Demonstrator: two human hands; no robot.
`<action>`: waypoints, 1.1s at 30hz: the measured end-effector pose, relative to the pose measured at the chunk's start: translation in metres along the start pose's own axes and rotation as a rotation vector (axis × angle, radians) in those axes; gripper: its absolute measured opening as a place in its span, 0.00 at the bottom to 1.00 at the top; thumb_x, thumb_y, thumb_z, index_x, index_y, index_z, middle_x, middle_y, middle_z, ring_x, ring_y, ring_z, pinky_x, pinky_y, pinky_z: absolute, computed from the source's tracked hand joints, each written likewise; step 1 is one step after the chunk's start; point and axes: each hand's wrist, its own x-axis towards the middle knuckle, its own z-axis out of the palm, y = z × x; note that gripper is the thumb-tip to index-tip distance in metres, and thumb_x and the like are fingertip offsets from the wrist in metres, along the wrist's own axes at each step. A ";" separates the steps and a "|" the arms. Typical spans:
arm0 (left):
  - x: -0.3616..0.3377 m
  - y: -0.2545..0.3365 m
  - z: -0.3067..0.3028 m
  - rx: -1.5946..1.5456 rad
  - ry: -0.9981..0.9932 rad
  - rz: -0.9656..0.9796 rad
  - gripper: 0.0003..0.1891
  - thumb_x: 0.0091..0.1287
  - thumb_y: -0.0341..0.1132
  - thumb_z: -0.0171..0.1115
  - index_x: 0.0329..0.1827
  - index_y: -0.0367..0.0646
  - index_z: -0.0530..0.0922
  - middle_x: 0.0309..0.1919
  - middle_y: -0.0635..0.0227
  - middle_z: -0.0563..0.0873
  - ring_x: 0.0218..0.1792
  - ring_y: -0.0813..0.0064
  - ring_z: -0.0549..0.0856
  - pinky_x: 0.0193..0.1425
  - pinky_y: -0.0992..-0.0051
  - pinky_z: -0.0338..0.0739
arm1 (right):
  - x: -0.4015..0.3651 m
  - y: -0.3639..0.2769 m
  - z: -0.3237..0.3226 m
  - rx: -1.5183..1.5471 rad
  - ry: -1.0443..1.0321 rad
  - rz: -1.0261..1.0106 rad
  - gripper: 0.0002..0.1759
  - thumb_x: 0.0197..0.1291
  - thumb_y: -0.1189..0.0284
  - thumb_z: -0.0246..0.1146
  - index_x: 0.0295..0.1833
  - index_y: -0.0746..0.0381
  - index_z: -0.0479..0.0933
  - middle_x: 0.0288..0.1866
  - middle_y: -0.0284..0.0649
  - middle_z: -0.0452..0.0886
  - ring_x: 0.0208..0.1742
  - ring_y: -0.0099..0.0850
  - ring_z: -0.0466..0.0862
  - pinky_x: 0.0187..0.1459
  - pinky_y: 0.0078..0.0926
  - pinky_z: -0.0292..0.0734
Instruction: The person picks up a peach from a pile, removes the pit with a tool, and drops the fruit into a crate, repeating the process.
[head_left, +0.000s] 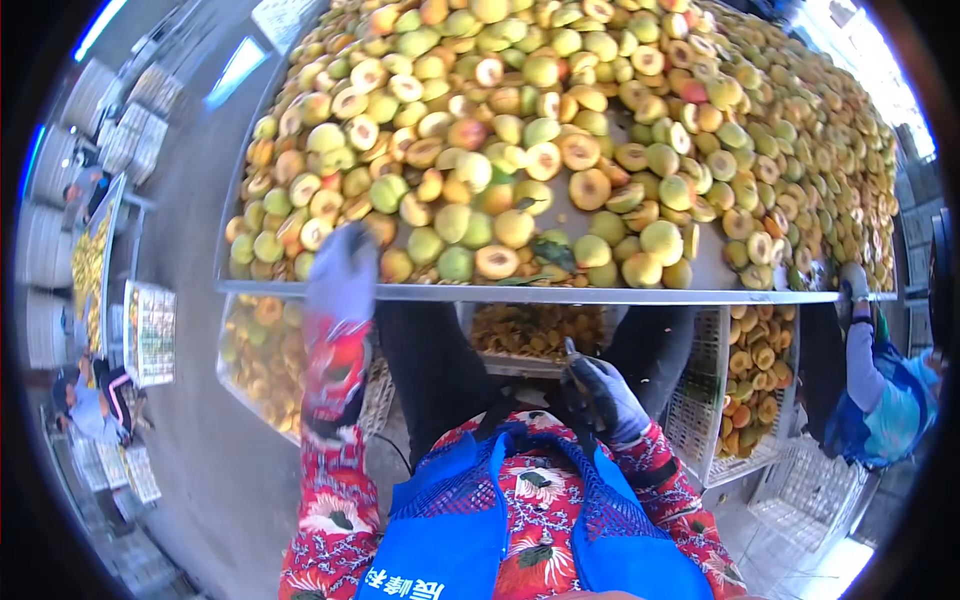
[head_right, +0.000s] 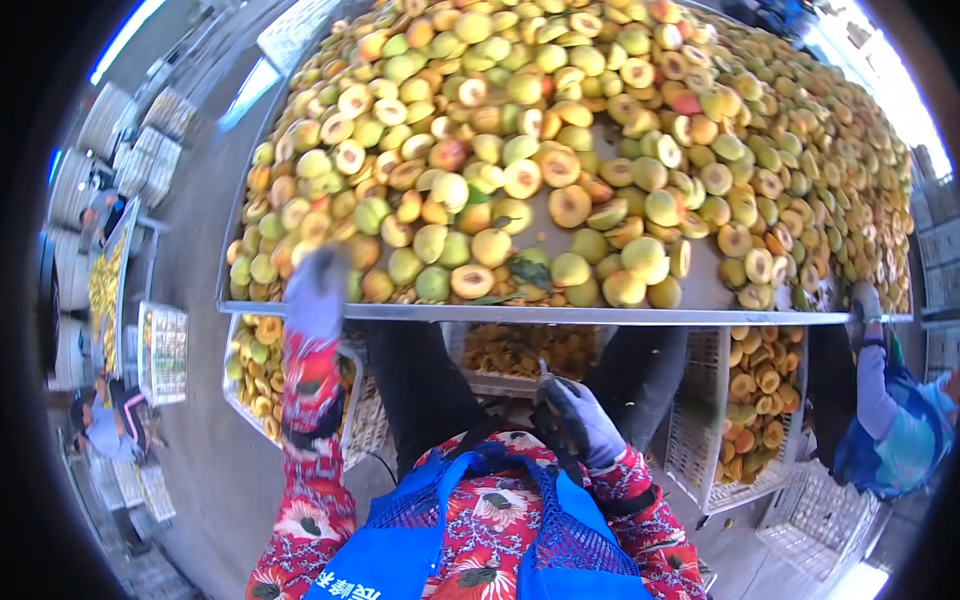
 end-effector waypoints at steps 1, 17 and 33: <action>0.021 0.040 0.020 0.030 -0.114 0.139 0.14 0.67 0.41 0.57 0.49 0.41 0.78 0.42 0.50 0.82 0.46 0.49 0.82 0.50 0.59 0.76 | 0.004 0.006 -0.008 0.015 -0.045 0.009 0.17 0.71 0.58 0.52 0.37 0.61 0.72 0.21 0.28 0.69 0.19 0.17 0.69 0.21 0.17 0.63; 0.068 0.133 0.197 -0.353 -0.385 0.244 0.17 0.61 0.34 0.67 0.51 0.44 0.74 0.36 0.59 0.85 0.39 0.59 0.85 0.45 0.65 0.78 | -0.027 -0.028 -0.035 -0.110 0.107 -0.352 0.13 0.73 0.62 0.51 0.38 0.59 0.70 0.23 0.26 0.68 0.23 0.15 0.68 0.25 0.18 0.64; -0.002 0.107 0.120 -1.829 -1.084 -0.702 0.16 0.75 0.39 0.51 0.60 0.39 0.72 0.44 0.63 0.82 0.40 0.74 0.84 0.38 0.76 0.82 | -0.020 -0.016 -0.015 -0.008 0.093 -0.385 0.10 0.73 0.63 0.52 0.40 0.56 0.69 0.19 0.22 0.64 0.16 0.12 0.65 0.16 0.12 0.57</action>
